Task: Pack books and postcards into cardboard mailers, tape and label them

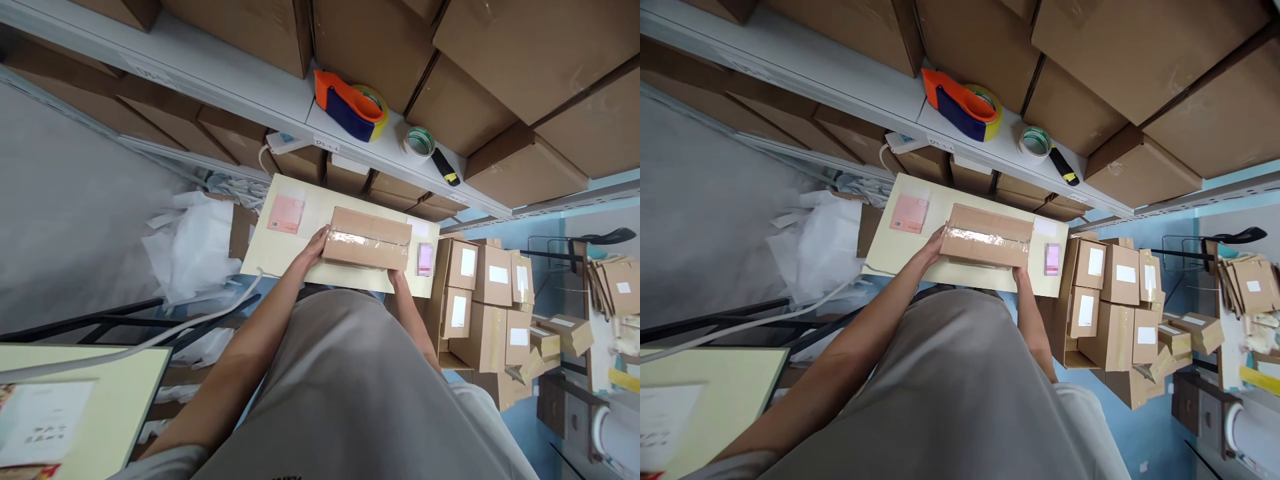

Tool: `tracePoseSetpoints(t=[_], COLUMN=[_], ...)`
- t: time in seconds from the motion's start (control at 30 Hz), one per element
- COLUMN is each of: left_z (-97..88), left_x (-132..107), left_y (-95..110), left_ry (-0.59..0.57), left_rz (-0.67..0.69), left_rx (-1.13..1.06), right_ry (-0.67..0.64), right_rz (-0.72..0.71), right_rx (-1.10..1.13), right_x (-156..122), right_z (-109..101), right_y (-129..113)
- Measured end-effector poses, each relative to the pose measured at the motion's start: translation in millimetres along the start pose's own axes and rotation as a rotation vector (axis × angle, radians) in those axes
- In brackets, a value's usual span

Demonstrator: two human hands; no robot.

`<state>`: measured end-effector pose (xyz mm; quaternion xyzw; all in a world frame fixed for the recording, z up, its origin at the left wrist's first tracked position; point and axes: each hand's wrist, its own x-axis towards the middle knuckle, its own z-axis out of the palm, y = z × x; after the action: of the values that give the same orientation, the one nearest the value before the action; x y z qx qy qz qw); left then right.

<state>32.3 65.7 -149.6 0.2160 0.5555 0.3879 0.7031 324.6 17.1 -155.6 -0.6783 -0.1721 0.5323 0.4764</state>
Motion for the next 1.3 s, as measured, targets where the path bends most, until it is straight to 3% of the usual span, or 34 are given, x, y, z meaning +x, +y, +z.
tracePoseSetpoints(t=[0.1, 0.17, 0.33, 0.53, 0.7, 0.87, 1.0, 1.17, 1.3], left_z=[10.7, 16.4, 18.0, 20.8, 16.5, 15.0, 12.2, 5.1, 5.1], left_x=[12, 15, 11, 3, -12, -16, -12, -8, -10], left_y=[15, 25, 40, 29, 15, 15, 15, 7, 5], left_ry=[0.224, 0.313, 0.246, 0.322, 0.284, 0.292, 0.317, 0.36, 0.393], left_rz=[0.12, 0.196, 0.165, 0.217, 0.264, 0.263, 0.298, 0.346, 0.542], left_rx=[0.088, 0.111, 0.241, 0.567, 0.548, 0.537, 0.525, 0.683, 0.858], right_ry=[0.027, 0.061, 0.144, 0.111, 0.19, 0.268, 0.234, 0.264, 0.234], right_rz=[0.001, 0.01, -0.024, -0.227, -0.374, -0.521, -0.545, -0.518, -0.548], right_rx=[-0.017, -0.034, -0.062, -0.116, -0.325, -0.408, -0.396, -0.701, -0.777], right_x=[17, 25, 28, 8, -16, -22, -20, -15, -18], right_z=[7, 7, -4, -7, 4, 7, 11, 19, 16], right_y=[-6, -9, -28, -59, -47, -34, -29, -26, -29])
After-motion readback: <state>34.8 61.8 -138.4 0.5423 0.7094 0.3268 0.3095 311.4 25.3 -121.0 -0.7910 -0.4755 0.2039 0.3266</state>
